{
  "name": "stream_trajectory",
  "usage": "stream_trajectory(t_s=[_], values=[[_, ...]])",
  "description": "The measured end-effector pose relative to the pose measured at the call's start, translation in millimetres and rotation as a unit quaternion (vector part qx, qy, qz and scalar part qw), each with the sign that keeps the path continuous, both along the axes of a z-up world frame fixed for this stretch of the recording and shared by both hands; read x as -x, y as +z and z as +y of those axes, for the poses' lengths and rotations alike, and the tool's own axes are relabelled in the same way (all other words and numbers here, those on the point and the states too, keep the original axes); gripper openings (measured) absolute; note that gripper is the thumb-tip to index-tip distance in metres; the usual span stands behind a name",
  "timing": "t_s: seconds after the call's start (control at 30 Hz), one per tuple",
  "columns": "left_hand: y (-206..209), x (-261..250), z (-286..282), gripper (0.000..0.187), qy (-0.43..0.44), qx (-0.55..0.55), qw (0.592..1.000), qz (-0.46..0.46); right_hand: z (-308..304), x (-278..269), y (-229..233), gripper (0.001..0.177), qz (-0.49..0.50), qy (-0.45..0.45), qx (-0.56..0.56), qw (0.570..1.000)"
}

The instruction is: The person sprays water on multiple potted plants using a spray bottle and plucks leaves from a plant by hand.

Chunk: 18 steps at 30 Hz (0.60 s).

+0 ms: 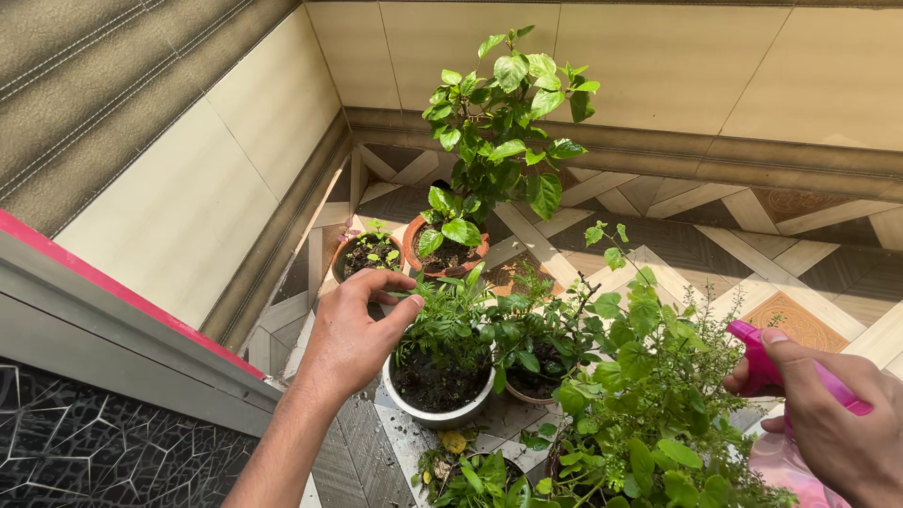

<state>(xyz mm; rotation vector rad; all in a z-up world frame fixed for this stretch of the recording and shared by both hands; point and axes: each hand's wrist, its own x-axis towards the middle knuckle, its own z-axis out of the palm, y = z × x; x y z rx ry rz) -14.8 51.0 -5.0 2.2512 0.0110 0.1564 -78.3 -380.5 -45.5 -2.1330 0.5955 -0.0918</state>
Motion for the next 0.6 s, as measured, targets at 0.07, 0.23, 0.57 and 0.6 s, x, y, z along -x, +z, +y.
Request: stream_trajectory(t_s=[0.07,0.23,0.57,0.6], values=[[-1,0,0,0.034,0.003,-0.002,1.0,0.009,-1,-1,-10,0.056,-0.005,-0.004,-0.002,1.0],[-4,-3,-3,0.033,0.0,0.003,1.0,0.008,-4,-6,-27,0.057,-0.053,-0.018,0.003,0.998],[-6,-7,-12,0.034,-0.019,-0.008,1.0,-0.004,7,3,8,0.056,-0.027,-0.031,-0.033,0.999],[-6,-7,-13,0.035,-0.015,-0.015,1.0,0.002,6,5,11,0.054,-0.031,-0.021,-0.06,0.997]])
